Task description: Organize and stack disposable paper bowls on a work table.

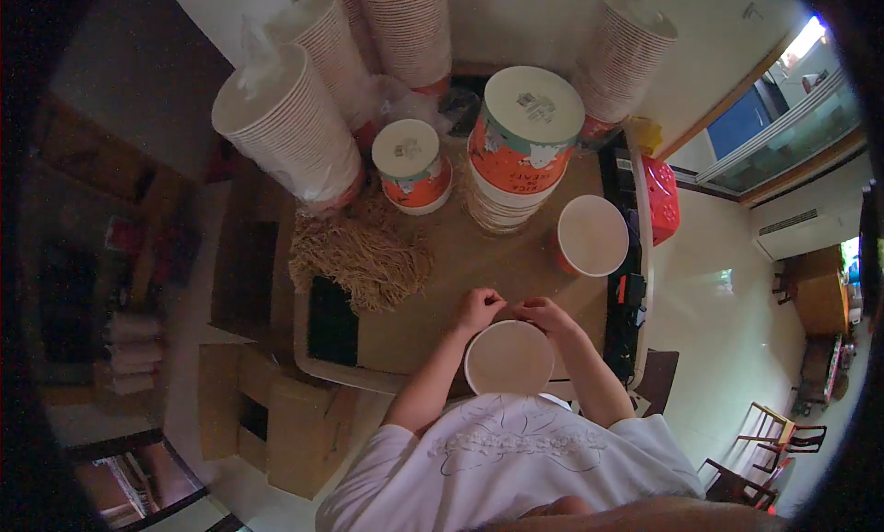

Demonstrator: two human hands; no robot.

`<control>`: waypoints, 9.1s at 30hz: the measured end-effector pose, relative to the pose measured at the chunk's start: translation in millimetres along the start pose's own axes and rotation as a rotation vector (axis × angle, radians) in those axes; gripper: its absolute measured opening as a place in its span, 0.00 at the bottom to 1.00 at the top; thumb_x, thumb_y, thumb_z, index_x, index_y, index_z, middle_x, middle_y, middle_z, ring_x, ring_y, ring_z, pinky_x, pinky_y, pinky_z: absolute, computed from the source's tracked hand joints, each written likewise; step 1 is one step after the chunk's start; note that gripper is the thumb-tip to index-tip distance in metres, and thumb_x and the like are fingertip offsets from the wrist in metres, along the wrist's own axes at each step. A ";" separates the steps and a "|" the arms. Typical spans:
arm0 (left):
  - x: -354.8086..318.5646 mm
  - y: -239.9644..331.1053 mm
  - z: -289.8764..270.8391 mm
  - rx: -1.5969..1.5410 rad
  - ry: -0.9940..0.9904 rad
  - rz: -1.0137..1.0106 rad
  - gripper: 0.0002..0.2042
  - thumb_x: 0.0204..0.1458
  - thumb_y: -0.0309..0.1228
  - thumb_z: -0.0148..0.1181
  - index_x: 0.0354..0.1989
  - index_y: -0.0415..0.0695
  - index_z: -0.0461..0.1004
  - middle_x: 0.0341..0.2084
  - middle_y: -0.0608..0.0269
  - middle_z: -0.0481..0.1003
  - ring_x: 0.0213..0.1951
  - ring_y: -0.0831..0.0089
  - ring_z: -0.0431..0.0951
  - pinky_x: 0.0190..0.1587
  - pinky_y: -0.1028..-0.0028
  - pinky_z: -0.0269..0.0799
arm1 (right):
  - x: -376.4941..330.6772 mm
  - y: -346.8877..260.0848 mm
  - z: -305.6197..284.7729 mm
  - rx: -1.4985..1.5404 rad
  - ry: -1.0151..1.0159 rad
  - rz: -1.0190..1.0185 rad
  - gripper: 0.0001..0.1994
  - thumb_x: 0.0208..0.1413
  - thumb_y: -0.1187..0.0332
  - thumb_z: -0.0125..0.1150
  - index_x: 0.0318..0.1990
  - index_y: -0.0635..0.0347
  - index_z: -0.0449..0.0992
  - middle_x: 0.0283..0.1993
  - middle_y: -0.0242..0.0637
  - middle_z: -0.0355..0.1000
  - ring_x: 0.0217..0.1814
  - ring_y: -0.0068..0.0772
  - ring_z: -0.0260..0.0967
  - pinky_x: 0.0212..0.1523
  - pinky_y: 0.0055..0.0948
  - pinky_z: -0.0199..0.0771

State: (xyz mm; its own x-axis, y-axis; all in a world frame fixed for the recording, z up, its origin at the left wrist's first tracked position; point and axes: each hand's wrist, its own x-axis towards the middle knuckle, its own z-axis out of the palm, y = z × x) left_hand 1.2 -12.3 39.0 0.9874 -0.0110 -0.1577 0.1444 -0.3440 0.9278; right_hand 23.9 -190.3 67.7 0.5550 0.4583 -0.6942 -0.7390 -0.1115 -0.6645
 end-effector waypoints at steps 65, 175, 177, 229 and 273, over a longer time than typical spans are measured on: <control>-42.4 100.4 -59.8 0.343 0.027 0.344 0.03 0.37 0.25 0.56 0.23 0.41 0.72 0.21 0.59 0.71 0.28 0.65 0.71 0.31 0.70 0.66 | -72.4 58.6 17.6 0.425 0.193 -0.230 0.15 0.44 0.80 0.51 0.37 0.57 0.53 0.27 0.36 0.62 0.23 0.26 0.64 0.17 0.24 0.69; -82.4 131.8 -58.4 0.494 0.384 0.653 0.14 0.29 0.19 0.59 0.28 0.43 0.67 0.27 0.61 0.67 0.33 0.63 0.68 0.36 0.68 0.66 | -140.1 -22.3 62.5 -0.707 0.324 -0.996 0.07 0.39 0.80 0.55 0.29 0.62 0.71 0.31 0.41 0.64 0.32 0.39 0.64 0.30 0.30 0.67; -82.7 132.1 -58.0 0.558 0.315 0.593 0.13 0.31 0.20 0.58 0.29 0.43 0.68 0.27 0.61 0.67 0.33 0.64 0.68 0.36 0.68 0.66 | -138.1 -20.9 59.4 -0.714 0.315 -1.007 0.06 0.39 0.79 0.54 0.29 0.62 0.71 0.31 0.42 0.64 0.32 0.40 0.64 0.30 0.29 0.67; -20.0 23.7 -31.6 -0.205 -0.160 -0.084 0.08 0.48 0.26 0.50 0.34 0.39 0.72 0.32 0.64 0.73 0.36 0.77 0.71 0.39 0.78 0.66 | -34.4 41.7 58.9 0.162 0.312 -0.369 0.07 0.47 0.67 0.56 0.29 0.61 0.70 0.22 0.26 0.65 0.22 0.16 0.60 0.21 0.16 0.61; 0.9 -2.7 -24.9 -0.129 -0.075 0.047 0.04 0.43 0.24 0.53 0.27 0.40 0.72 0.24 0.63 0.73 0.27 0.76 0.72 0.30 0.78 0.67 | -62.4 9.9 64.5 -0.578 0.530 -0.772 0.05 0.44 0.74 0.54 0.31 0.61 0.71 0.29 0.35 0.69 0.32 0.33 0.66 0.33 0.26 0.66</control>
State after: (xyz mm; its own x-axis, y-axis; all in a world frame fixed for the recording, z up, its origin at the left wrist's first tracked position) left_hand 3.3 11.9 44.8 0.9864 -0.0962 -0.1330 0.1095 -0.2183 0.9697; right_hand -42.7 -163.1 122.2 0.9867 0.1607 0.0247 0.0906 -0.4172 -0.9043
